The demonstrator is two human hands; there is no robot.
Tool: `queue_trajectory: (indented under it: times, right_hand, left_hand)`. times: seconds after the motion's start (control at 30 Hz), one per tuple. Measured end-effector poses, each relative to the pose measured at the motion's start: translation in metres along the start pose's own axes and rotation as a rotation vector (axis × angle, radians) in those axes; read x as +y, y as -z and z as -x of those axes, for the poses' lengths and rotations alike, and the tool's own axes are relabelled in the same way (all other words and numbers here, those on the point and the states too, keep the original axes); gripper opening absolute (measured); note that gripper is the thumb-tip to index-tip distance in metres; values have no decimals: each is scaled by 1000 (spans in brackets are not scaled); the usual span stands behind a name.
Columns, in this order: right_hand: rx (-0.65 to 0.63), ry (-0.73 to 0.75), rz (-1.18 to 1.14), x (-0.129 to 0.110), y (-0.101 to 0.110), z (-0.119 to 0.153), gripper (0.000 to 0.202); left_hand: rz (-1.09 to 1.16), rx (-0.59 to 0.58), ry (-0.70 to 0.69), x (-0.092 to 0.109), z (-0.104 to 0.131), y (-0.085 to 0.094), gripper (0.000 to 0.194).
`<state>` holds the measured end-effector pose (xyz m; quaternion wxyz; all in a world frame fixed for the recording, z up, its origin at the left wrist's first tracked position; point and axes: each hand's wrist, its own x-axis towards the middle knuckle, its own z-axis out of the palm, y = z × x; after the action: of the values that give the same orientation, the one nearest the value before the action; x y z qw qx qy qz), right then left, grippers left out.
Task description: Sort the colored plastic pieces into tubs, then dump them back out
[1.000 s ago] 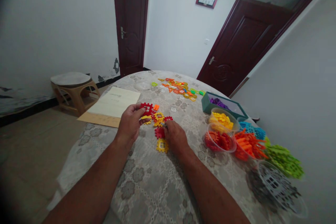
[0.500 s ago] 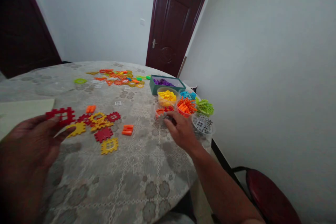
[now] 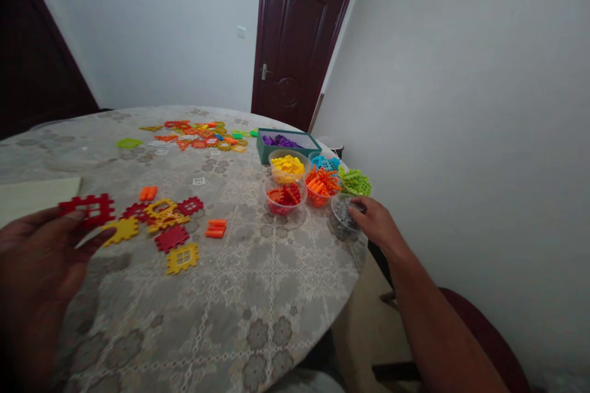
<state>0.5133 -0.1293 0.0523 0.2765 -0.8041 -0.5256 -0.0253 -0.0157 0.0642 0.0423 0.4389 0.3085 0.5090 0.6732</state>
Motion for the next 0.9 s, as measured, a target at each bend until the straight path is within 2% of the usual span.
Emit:
queue_trajectory:
  times: [0.1, 0.2, 0.27, 0.33, 0.4, 0.47, 0.57, 0.63, 0.77, 0.9]
  right_hand:
    - [84, 43, 80, 1, -5, 2, 42]
    - [183, 126, 145, -10, -3, 4, 39]
    - [274, 191, 179, -30, -2, 8, 33]
    - [306, 271, 160, -59, -4, 14, 26]
    - [226, 378, 71, -97, -13, 23, 21]
    - [73, 498, -43, -137, -31, 33, 19]
    - [-169, 637, -169, -190, -71, 41, 22]
    - [-270, 703, -183, -217, -101, 41, 29]
    - [-312, 741, -86, -252, -154, 31, 37]
    - [-368, 665, -34, -263, -183, 23, 29]
  left_hand:
    - [95, 18, 29, -2, 0, 1, 32]
    - [97, 21, 28, -2, 1, 3, 33]
    - [116, 8, 31, -1, 4, 3, 31]
    - [132, 0, 46, 0, 6, 4, 28]
    - [150, -8, 59, 0, 7, 4, 26]
    - [169, -29, 58, 0, 8, 4, 24]
    - [190, -48, 51, -2, 8, 5, 25]
    - [194, -47, 55, -2, 9, 5, 28]
    - [199, -78, 59, 1, 12, 4, 33]
    - [190, -97, 65, 3, 15, 4, 31]
